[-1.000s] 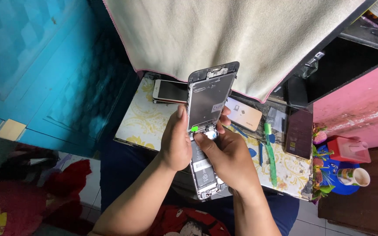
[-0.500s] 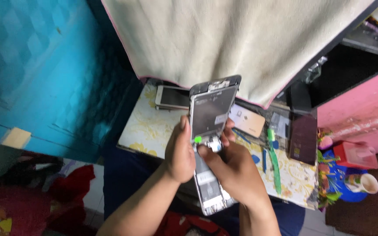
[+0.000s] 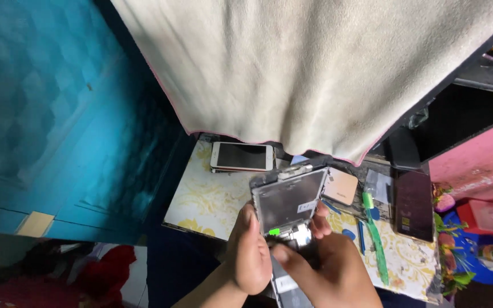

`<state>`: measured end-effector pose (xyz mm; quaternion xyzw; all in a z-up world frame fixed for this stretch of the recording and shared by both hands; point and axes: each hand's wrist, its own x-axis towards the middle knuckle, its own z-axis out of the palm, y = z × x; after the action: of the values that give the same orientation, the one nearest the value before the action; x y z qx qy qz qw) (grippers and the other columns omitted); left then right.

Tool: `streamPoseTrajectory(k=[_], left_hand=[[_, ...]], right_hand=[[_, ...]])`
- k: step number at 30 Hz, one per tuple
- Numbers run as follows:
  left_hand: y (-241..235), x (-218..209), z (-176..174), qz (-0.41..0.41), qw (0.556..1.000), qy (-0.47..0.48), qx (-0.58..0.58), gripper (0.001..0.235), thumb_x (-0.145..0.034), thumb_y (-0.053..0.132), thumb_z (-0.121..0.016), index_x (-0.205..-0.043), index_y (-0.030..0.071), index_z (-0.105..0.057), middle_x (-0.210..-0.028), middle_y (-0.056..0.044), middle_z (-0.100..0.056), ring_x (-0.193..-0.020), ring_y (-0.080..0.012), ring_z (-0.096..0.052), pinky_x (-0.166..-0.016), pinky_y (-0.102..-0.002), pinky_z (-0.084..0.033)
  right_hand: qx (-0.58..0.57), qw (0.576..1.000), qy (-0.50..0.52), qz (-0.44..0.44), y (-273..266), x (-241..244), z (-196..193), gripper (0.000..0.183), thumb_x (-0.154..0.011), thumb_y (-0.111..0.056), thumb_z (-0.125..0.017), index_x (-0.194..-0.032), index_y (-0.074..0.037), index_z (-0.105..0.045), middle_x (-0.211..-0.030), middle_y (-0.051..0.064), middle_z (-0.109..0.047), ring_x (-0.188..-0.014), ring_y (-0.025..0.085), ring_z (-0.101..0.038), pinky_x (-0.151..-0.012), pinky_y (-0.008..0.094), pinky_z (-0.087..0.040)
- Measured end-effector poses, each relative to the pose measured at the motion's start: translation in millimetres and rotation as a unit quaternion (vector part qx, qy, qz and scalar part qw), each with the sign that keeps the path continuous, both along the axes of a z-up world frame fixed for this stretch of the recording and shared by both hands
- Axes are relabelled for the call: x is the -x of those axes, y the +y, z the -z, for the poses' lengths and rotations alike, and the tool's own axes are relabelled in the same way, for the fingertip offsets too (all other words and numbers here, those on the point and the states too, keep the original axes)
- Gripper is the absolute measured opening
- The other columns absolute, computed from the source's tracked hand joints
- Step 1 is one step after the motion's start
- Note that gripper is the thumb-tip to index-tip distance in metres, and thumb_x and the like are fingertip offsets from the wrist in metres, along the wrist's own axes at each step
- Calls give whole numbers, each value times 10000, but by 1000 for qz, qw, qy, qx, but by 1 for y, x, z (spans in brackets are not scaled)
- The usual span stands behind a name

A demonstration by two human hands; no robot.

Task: The person disassembles a smartphone by prying open the casing with a green plastic tool and removing the back cover. They then reassemble the phone by aligning the casing and using a screwdriver to tighten screws on the bottom edge.

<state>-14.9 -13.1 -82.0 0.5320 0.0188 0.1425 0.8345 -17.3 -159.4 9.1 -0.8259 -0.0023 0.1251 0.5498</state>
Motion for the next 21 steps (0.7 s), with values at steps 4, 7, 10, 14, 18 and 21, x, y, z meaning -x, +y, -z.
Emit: streamPoseTrajectory(k=[4, 7, 10, 14, 18, 21], left_hand=[[5, -8, -93, 198, 967, -117, 112, 756, -1057, 568, -334, -1261, -103, -617, -1146, -192, -699, -966, -289, -675, -882, -425, -535], [8, -11, -85, 182, 967, -119, 131, 753, -1053, 563, -362, -1242, -119, -621, -1157, -235, -702, -963, -313, -685, -890, -432, -553], [11, -8, -83, 169, 969, -118, 133, 725, -1069, 531, -356, -1247, -114, -633, -1130, -233, -722, -943, -320, -710, -852, -430, -575], [15, -16, -74, 191, 963, -96, 165, 741, -1074, 538, -283, -1287, -94, -606, -1178, -232, -695, -940, -314, -669, -864, -449, -542], [15, -23, -68, 255, 917, -103, 287, 738, -1080, 544, -328, -1376, -103, -527, -1202, -236, -648, -957, -301, -633, -889, -418, -530], [15, -30, -69, 248, 920, -115, 279, 732, -1099, 535, -303, -1375, -101, -538, -1175, -236, -669, -944, -322, -640, -876, -431, -543]], right_hand=[[39, 997, -62, -16, 7, -9, 7, 713, -873, -321, -867, -490, -61, -325, -505, 24, -227, -511, 142, -248, -475, 392, -208], [58, 994, -76, -45, 11, -10, 7, 626, -949, -363, -797, -567, -117, -366, -520, -10, -259, -510, 108, -264, -472, 381, -193], [9, 998, -30, -50, 13, -8, 6, 626, -960, -292, -813, -596, -119, -334, -537, -12, -258, -533, 101, -288, -493, 372, -216], [-65, 995, -33, -64, 20, -10, 1, 407, -985, -251, -732, -703, -117, -470, -611, -38, -389, -593, 96, -362, -525, 332, -297], [-185, 979, 65, -62, 12, -12, 7, 304, -1082, -186, -553, -802, -68, -556, -702, 11, -430, -649, 138, -345, -589, 349, -288], [-225, 972, 28, -65, 14, -17, 11, 226, -1067, -136, -540, -857, -63, -581, -892, 28, -576, -869, 148, -487, -784, 322, -404]])
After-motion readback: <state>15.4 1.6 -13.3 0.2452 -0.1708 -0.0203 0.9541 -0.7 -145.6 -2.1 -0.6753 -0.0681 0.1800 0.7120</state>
